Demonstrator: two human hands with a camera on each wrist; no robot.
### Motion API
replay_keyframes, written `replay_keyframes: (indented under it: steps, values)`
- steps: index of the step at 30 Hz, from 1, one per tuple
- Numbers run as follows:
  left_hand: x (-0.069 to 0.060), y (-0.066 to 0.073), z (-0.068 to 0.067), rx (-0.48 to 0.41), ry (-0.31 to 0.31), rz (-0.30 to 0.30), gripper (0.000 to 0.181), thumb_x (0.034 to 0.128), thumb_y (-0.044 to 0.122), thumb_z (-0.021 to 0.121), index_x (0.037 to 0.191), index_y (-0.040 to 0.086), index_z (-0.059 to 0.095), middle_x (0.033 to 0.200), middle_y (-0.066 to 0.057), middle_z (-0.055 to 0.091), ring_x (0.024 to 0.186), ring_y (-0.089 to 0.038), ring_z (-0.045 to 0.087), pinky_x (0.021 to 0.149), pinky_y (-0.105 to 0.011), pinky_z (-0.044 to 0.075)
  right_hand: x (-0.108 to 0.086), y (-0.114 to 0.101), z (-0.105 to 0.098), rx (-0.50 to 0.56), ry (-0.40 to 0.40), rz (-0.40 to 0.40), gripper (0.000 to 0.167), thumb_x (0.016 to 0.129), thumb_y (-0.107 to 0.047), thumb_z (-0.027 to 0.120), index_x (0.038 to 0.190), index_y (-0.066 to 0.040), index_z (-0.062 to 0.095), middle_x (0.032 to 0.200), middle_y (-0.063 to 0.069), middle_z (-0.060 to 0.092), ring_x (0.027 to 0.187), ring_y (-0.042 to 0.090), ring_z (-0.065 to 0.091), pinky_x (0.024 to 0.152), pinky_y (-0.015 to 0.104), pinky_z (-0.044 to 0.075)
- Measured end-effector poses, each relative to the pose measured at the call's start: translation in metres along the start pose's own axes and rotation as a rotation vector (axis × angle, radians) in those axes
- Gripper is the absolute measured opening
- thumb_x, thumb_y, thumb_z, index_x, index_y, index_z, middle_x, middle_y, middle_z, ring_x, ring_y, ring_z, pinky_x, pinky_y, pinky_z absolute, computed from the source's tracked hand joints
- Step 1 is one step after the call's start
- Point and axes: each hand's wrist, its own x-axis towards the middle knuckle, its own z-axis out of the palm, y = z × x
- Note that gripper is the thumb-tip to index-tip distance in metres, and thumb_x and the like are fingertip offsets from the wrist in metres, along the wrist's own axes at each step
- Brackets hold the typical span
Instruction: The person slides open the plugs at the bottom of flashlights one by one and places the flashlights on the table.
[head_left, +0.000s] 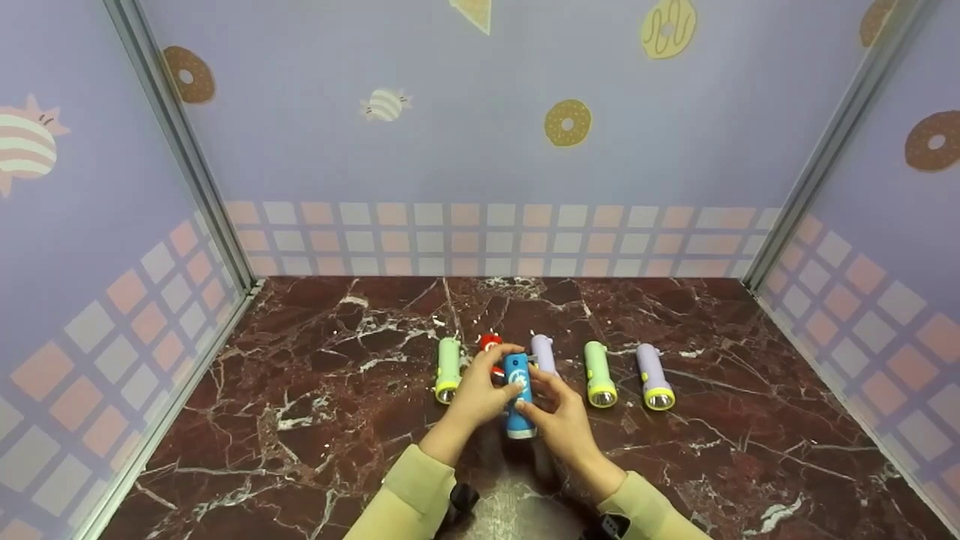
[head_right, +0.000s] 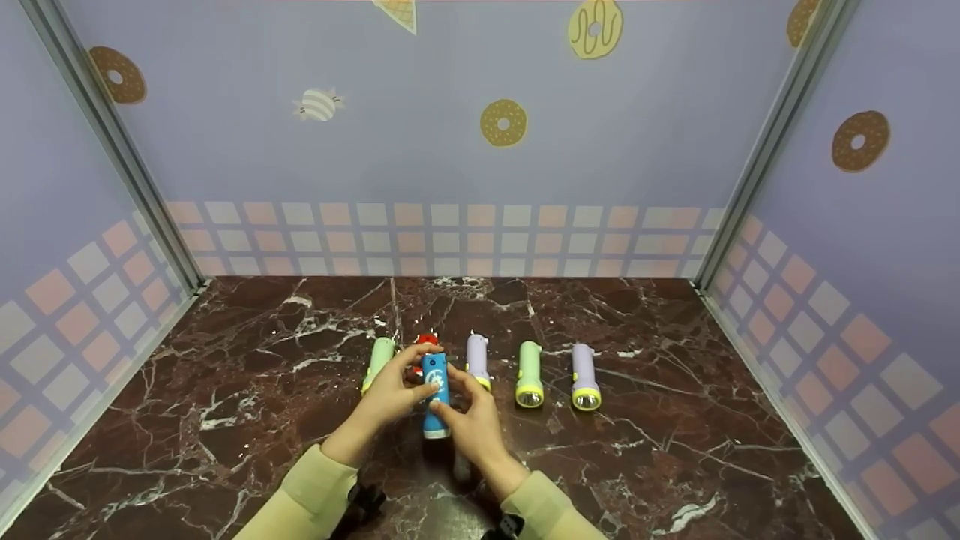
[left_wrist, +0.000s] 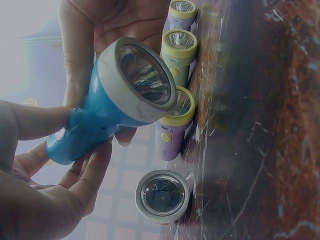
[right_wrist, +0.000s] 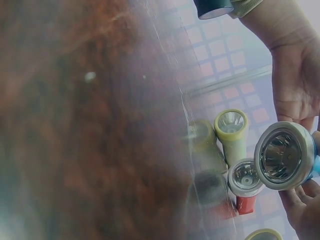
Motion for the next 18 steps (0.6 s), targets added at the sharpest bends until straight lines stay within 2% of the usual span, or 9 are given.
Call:
replay_keyframes:
  steps: [5,9,13,18]
  values:
    - [0.0002,0.0004,0.0008,-0.007,0.009,-0.008,0.051,0.0822,0.003,0.078,0.131,0.009,0.064,0.128,-0.025,0.061,0.104,-0.030,0.061,0.087,-0.044,0.056,0.0002,-0.0003,0.0001,0.002,0.012,0.013,0.055,0.091,-0.001,0.073,0.141,0.009,0.053,0.130,0.033,0.065,0.119,0.039,0.066,0.095,0.032,0.059]
    - [0.0007,0.0003,0.0030,-0.062,0.018,-0.038,0.057,0.0833,0.002,0.077,0.137,0.005,0.058,0.128,-0.027,0.061,0.096,-0.029,0.066,0.082,-0.040,0.060,0.0011,-0.0007,0.0006,0.003,0.032,0.022,0.054,0.091,0.000,0.073,0.140,0.009,0.054,0.135,0.032,0.062,0.124,0.041,0.063,0.097,0.032,0.058]
    - [0.0004,-0.0005,0.0060,-0.111,0.043,-0.057,0.061,0.0826,0.000,0.077,0.138,0.001,0.052,0.121,-0.028,0.062,0.093,-0.033,0.070,0.083,-0.043,0.062,0.0014,-0.0011,0.0010,0.007,0.052,0.008,0.054,0.090,0.003,0.072,0.139,0.012,0.053,0.135,0.035,0.061,0.123,0.043,0.064,0.098,0.035,0.058]
    - [-0.0004,-0.0014,0.0093,-0.123,0.057,-0.065,0.060,0.0837,0.001,0.077,0.137,-0.001,0.050,0.118,-0.028,0.063,0.096,-0.037,0.070,0.085,-0.046,0.062,0.0015,-0.0007,0.0010,0.028,0.077,0.011,0.055,0.089,0.005,0.072,0.139,0.014,0.051,0.133,0.036,0.061,0.122,0.044,0.064,0.100,0.038,0.058]
